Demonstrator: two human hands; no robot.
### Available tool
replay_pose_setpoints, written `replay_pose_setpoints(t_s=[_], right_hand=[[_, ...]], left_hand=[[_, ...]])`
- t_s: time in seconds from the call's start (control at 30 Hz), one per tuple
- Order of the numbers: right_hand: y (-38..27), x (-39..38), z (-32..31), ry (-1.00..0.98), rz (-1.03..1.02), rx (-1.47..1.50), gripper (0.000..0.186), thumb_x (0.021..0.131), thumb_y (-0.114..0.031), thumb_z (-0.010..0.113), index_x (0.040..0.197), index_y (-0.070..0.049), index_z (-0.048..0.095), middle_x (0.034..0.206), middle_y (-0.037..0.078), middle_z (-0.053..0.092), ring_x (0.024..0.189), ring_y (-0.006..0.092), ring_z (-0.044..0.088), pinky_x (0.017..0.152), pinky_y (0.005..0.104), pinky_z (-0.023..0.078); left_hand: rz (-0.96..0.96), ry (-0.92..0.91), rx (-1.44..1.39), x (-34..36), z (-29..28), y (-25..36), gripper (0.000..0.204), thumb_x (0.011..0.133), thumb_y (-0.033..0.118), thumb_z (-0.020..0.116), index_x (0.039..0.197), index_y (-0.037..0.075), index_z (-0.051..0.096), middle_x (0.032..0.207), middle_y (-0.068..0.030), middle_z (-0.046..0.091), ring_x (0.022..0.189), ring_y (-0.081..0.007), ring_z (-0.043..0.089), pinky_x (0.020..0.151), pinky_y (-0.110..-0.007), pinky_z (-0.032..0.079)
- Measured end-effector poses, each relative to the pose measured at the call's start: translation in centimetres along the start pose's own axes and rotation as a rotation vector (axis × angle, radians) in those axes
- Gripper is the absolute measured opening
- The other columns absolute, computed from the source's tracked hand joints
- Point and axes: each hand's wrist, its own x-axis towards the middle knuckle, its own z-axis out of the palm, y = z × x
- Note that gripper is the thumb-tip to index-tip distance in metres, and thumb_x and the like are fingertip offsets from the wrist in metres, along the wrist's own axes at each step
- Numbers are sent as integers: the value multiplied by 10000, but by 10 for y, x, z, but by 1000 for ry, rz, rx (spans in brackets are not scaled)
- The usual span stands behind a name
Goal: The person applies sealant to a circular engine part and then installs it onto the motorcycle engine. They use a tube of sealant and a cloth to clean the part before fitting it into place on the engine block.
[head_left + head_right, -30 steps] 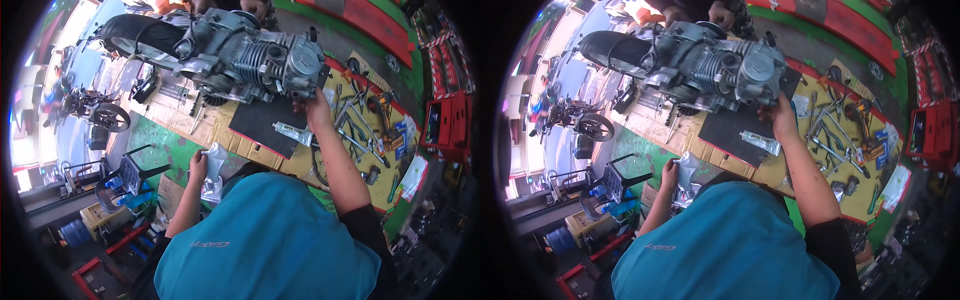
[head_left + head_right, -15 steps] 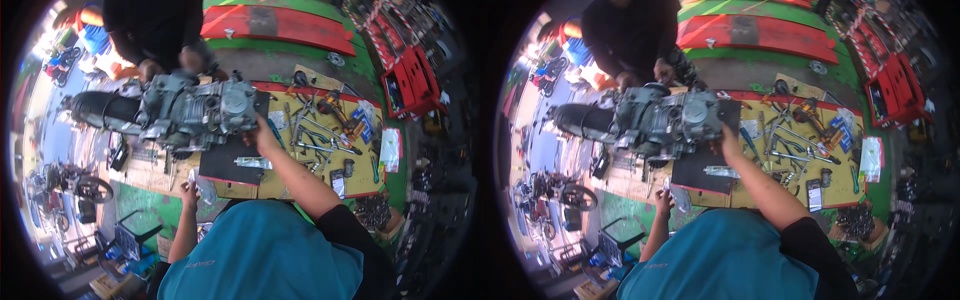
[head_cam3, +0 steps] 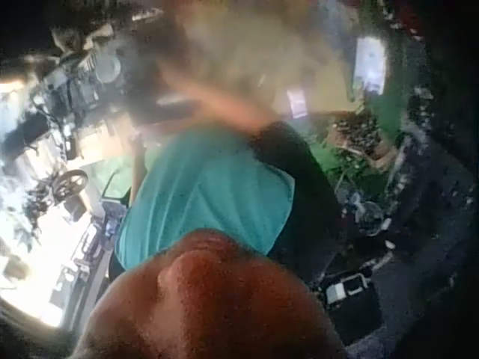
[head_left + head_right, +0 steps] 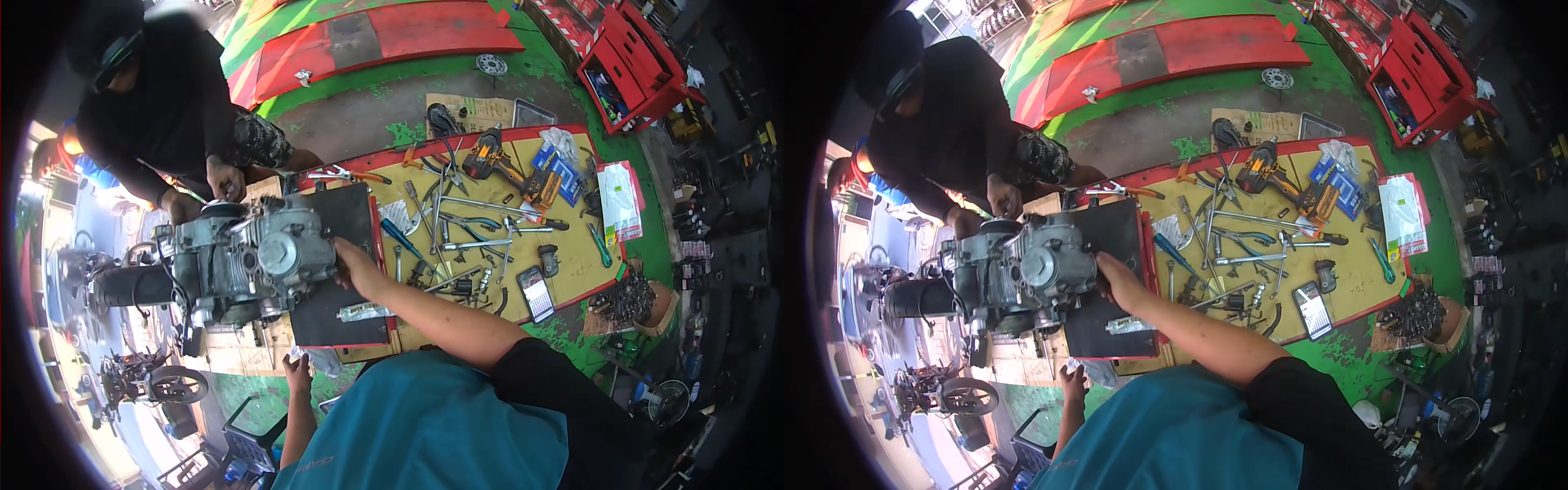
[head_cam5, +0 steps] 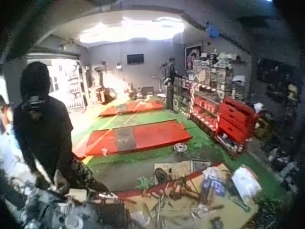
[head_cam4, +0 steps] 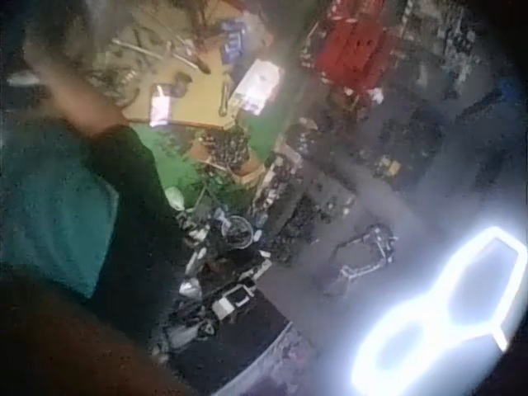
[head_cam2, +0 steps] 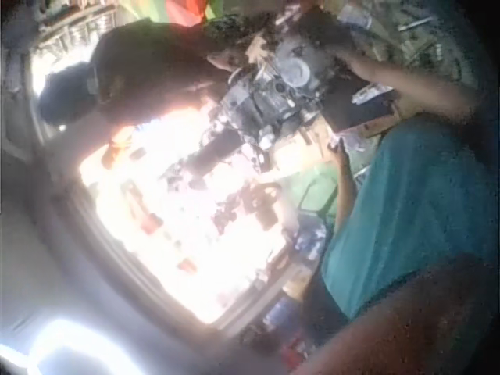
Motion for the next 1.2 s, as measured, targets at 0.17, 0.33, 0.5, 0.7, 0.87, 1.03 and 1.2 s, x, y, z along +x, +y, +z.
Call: replay_pose_setpoints(t_s=[0.17, 0.33, 0.5, 0.7, 0.87, 1.03, 1.2], right_hand=[[0, -1, 7, -56, 64, 190, 381, 1082, -431, 357, 1039, -113, 562, 755, 1, 544, 575, 115, 529, 495, 260, 417], [-52, 8, 4, -69, 651, 256, 443, 1080, -460, 323, 863, -111, 488, 667, 13, 481, 501, 153, 456, 440, 329, 344], [-41, -10, -8, -222, 114, -105, 431, 1085, -422, 323, 923, -75, 519, 709, 59, 516, 551, 166, 493, 541, 337, 409], [-21, 2, -10, -296, 444, 352, 434, 1085, -397, 317, 879, -84, 535, 662, 44, 513, 567, 159, 526, 505, 308, 447], [-51, 12, -19, -439, 552, 307, 576, 1089, -445, 283, 691, -81, 484, 559, 7, 436, 506, 143, 487, 497, 305, 425], [-46, 9, -21, -351, 310, 161, 403, 1092, -421, 319, 928, -92, 485, 675, 9, 495, 512, 123, 478, 460, 284, 391], [-56, 12, -22, -420, 461, 228, 432, 1095, -415, 317, 877, -82, 485, 674, 22, 505, 511, 119, 473, 457, 279, 391]], left_hand=[[41, 13, 160, 10, -4, -4, 708, 922, 287, 720, 1480, 50, 354, 1258, -182, 575, 1090, -265, 590, 934, -410, 476], [84, 25, 239, 10, 3, -10, 676, 919, 287, 718, 1458, 52, 385, 1231, -215, 598, 1096, -301, 592, 937, -414, 479], [167, 91, 408, 3, -2, -32, 630, 943, 307, 698, 1440, 83, 384, 1170, -184, 646, 999, -252, 619, 843, -381, 499], [43, -2, 479, 8, 0, -24, 624, 958, 306, 642, 1441, 16, 375, 1195, -225, 609, 1098, -354, 601, 893, -446, 504], [402, 18, 526, 21, -24, -55, 427, 942, 190, 585, 1335, 31, 530, 1165, -236, 641, 1063, -446, 619, 932, -487, 496], [388, -104, 519, 24, -15, -31, 327, 956, 141, 564, 1265, 42, 609, 1227, -213, 633, 1135, -421, 591, 973, -459, 478], [257, -110, 482, 28, -9, -21, 390, 966, 172, 583, 1326, 29, 533, 1229, -206, 624, 1142, -390, 591, 972, -442, 475]])
